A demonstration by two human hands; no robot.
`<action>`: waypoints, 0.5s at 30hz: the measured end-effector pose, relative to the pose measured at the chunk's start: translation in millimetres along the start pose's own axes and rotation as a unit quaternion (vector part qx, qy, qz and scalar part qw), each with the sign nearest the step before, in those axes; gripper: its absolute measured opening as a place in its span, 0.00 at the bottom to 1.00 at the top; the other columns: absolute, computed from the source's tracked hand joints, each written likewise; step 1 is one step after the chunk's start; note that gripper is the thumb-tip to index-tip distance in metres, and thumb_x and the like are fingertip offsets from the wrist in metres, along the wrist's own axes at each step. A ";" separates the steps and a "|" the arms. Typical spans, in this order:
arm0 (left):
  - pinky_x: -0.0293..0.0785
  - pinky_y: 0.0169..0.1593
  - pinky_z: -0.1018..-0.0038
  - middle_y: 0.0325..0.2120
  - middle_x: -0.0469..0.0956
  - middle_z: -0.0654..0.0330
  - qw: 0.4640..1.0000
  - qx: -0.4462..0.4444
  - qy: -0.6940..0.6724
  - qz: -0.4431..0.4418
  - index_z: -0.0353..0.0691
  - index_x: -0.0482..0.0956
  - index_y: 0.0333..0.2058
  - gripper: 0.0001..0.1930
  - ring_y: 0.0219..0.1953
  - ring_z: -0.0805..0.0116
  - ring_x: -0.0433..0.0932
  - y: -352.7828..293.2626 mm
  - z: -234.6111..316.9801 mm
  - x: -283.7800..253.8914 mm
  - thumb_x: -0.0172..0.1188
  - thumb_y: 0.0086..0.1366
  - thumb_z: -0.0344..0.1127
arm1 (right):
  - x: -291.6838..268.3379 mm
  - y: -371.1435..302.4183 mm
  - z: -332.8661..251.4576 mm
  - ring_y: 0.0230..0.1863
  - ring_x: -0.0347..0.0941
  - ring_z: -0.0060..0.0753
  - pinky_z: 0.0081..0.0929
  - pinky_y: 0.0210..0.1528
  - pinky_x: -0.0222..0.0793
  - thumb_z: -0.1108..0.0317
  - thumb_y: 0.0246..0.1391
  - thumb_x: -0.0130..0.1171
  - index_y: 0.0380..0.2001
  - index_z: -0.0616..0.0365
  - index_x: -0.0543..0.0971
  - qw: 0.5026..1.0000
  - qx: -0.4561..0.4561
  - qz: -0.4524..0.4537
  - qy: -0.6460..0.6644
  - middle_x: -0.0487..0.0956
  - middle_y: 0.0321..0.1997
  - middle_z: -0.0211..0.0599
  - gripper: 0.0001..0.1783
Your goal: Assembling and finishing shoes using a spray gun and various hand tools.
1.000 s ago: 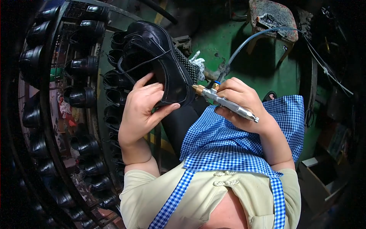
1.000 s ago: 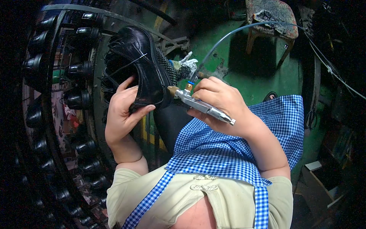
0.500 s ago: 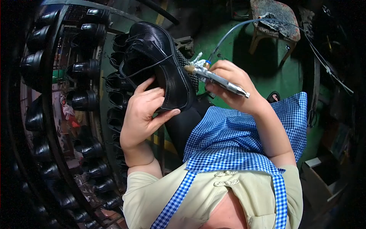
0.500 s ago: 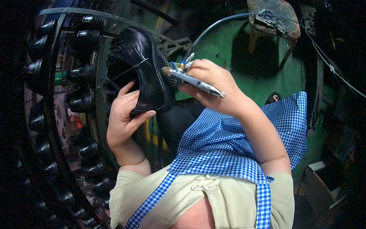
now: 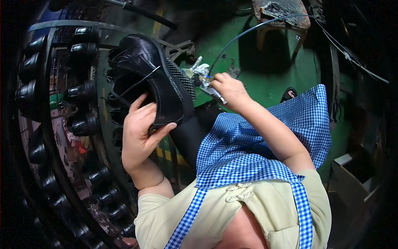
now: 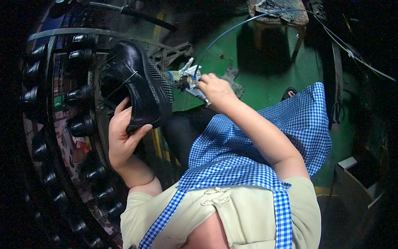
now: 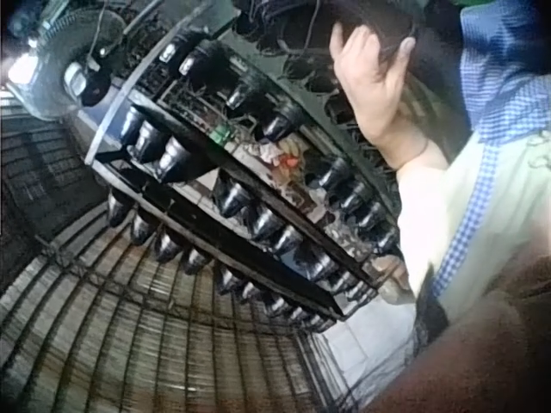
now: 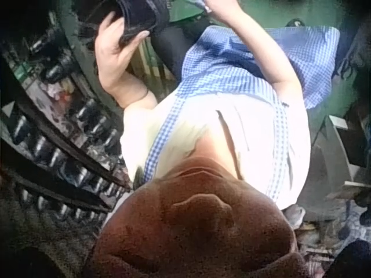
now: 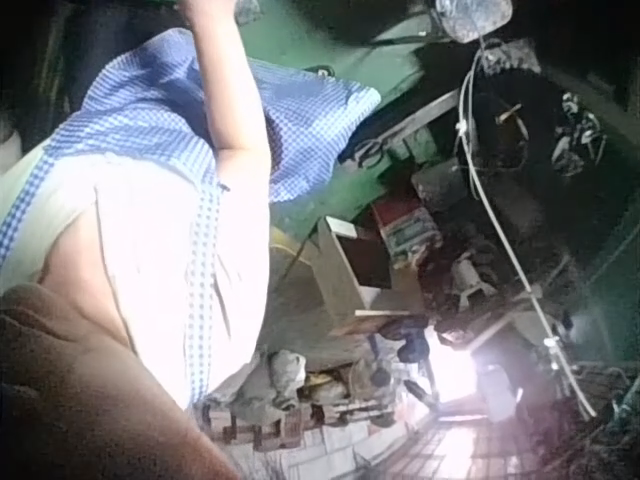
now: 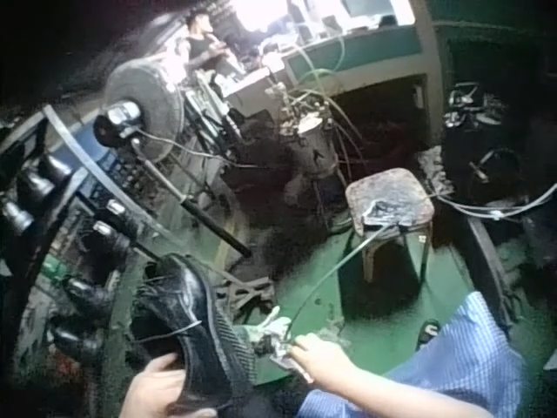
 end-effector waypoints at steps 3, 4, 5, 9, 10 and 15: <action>0.60 0.58 0.57 0.33 0.81 0.53 1.000 -0.016 -0.002 -0.021 0.35 0.80 0.33 0.12 0.40 0.53 0.79 -2.9 -1.2 0.2 0.66 0.52 0.35 | 2.2 -2.9 -8.6 0.46 0.70 0.40 0.31 0.42 0.74 0.77 0.37 0.59 0.37 0.57 0.74 1.000 0.003 0.019 -0.001 0.71 0.41 0.35 0.18; 0.59 0.59 0.57 0.33 0.81 0.53 1.000 -0.019 -0.003 -0.014 0.36 0.80 0.33 0.12 0.41 0.53 0.79 -3.1 -2.5 -0.1 0.66 0.52 0.35 | 3.1 -2.3 -9.8 0.46 0.70 0.40 0.31 0.42 0.74 0.77 0.37 0.59 0.37 0.57 0.74 1.000 0.009 0.018 -0.002 0.71 0.41 0.35 0.18; 0.59 0.59 0.57 0.34 0.81 0.53 1.000 -0.022 -0.003 -0.008 0.36 0.80 0.34 0.12 0.41 0.53 0.79 -2.5 -3.3 0.1 0.66 0.52 0.35 | 3.7 -2.0 -12.3 0.46 0.70 0.39 0.31 0.42 0.74 0.77 0.37 0.59 0.37 0.57 0.74 1.000 -0.001 0.020 0.009 0.71 0.41 0.35 0.17; 0.57 0.61 0.56 0.38 0.81 0.53 0.999 -0.026 -0.003 -0.027 0.35 0.80 0.36 0.14 0.45 0.55 0.78 -4.5 -5.4 1.2 0.67 0.52 0.36 | -5.7 -7.5 -15.3 0.46 0.70 0.39 0.30 0.42 0.75 0.77 0.37 0.59 0.37 0.57 0.75 0.999 -0.011 0.031 0.037 0.72 0.41 0.35 0.18; 0.57 0.61 0.56 0.38 0.81 0.53 0.999 -0.027 -0.004 -0.028 0.35 0.80 0.36 0.14 0.45 0.55 0.78 -7.2 -3.8 3.5 0.67 0.52 0.36 | -6.4 -9.1 -6.5 0.46 0.70 0.40 0.31 0.42 0.75 0.77 0.37 0.58 0.38 0.56 0.75 0.998 0.010 0.053 0.038 0.72 0.41 0.35 0.18; 0.64 0.58 0.59 0.40 0.75 0.52 0.856 0.101 -0.055 0.504 0.36 0.67 0.45 0.23 0.45 0.58 0.74 -73.2 -7.8 2.6 0.55 0.65 0.50 | 5.9 -26.5 49.4 0.47 0.70 0.41 0.33 0.43 0.74 0.78 0.37 0.59 0.39 0.54 0.74 0.996 0.085 0.004 -0.027 0.72 0.41 0.35 0.20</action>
Point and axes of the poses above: each hand's wrist, its own y-axis towards the middle knuckle, its own x-axis out of the palm, z = x × y, the point moved 6 cm from there along y, towards the middle knuckle
